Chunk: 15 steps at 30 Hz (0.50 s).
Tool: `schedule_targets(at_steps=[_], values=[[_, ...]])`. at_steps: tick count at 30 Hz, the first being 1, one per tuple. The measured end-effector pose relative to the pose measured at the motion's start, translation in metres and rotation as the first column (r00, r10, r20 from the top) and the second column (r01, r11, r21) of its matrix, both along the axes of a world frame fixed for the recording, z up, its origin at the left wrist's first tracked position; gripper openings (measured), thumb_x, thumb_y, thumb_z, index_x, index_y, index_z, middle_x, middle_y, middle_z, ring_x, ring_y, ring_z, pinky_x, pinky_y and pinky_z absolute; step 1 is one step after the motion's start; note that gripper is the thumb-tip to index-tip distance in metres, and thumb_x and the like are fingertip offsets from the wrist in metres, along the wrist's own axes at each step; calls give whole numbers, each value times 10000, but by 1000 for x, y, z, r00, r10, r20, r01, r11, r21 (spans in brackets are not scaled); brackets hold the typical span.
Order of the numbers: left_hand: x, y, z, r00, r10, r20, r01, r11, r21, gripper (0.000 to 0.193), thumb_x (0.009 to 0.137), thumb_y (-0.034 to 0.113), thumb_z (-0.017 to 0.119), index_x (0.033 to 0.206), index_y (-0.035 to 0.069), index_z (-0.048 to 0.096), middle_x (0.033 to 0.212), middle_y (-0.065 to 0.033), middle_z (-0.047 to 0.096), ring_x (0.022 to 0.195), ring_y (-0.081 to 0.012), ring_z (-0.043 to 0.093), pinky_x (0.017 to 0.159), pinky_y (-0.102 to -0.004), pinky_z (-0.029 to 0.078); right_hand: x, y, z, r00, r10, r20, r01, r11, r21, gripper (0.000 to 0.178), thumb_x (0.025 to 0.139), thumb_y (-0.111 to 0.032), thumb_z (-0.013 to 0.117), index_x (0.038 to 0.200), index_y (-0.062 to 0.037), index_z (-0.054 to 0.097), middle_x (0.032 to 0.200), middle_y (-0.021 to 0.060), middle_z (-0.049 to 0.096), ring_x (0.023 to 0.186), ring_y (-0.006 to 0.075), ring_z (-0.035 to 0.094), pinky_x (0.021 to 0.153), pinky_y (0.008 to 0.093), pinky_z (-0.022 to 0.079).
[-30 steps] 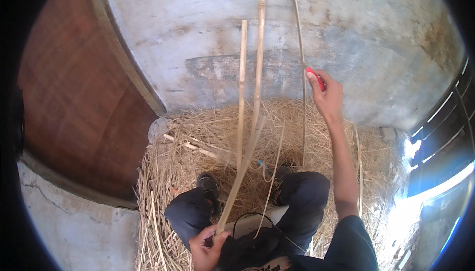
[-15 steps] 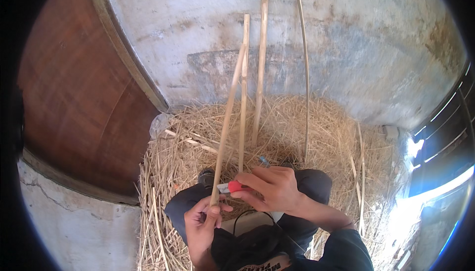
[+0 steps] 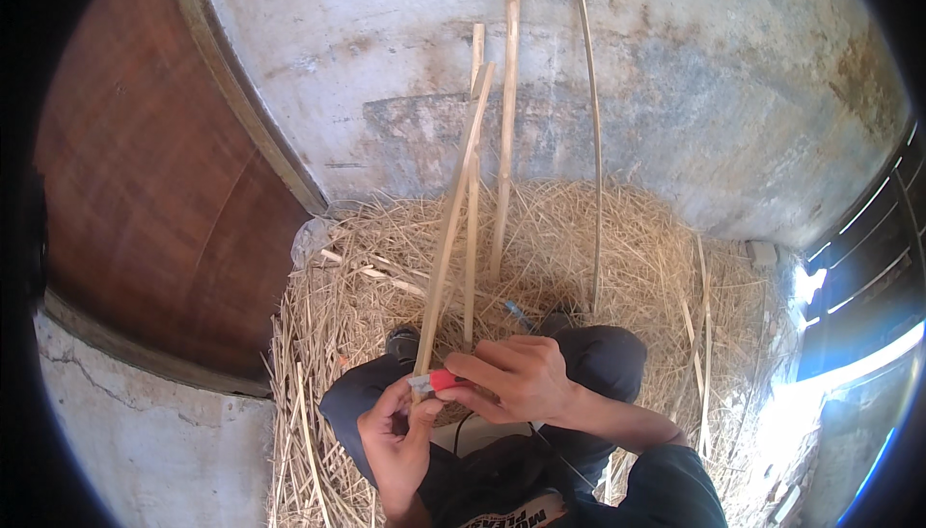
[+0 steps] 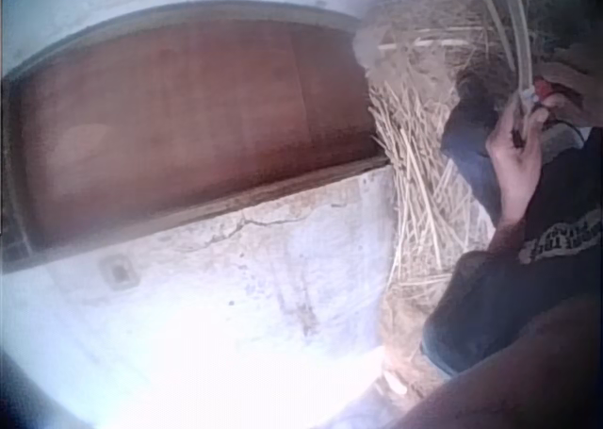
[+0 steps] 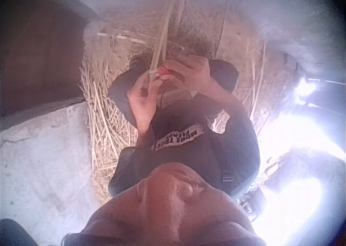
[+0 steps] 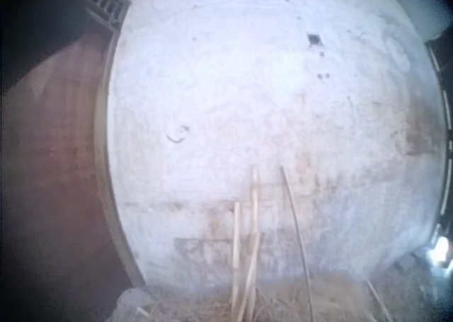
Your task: The person sits on a bed of straw and uses a red utility knife to shave thin strips off long bamboo poles. They hold the poles vertically and repeatedly scrape the surface to remove the outer layer, creating a pile of shavings on the straw.
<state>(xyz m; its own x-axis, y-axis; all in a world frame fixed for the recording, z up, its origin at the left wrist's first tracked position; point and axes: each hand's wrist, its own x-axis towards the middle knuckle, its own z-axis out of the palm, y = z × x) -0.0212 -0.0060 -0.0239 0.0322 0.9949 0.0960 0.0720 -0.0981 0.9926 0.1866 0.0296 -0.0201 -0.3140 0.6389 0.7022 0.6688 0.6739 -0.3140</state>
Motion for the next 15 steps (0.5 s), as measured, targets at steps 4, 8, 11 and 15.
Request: schedule_targets(at_steps=[4,8,11,15], values=[[-1,-1,0,998,0,-66,2,999,34,363,937,-11,822,1282,-71,727,865,-26,736,761,-20,542,636,-199,451,-1,0,-3,1000,-30,0,30,999,38,384,786,-375,909,1078,-163,776,707,-49,603,503,146,589,479,289,450],[-1,0,1,999,-12,-31,12,1000,21,355,943,-8,814,1282,-70,728,903,-44,759,775,-24,558,647,-204,460,-1,0,0,999,-49,10,48,997,60,377,781,-385,910,1066,-177,777,697,-59,594,500,130,580,477,278,439],[1,-1,4,1000,-14,-16,14,1000,18,346,949,-13,803,1282,-72,727,930,-59,774,795,-35,583,678,-210,481,0,0,0,998,-57,16,56,996,72,372,781,-395,910,1055,-182,778,686,-61,584,501,124,575,477,274,430],[0,-1,0,1000,-25,-13,25,1000,14,334,958,-15,792,1280,-76,725,969,-85,791,838,-54,631,728,-226,515,0,1,1,997,-73,16,72,994,86,365,783,-408,908,1043,-188,778,675,-63,565,505,119,571,478,274,418]])
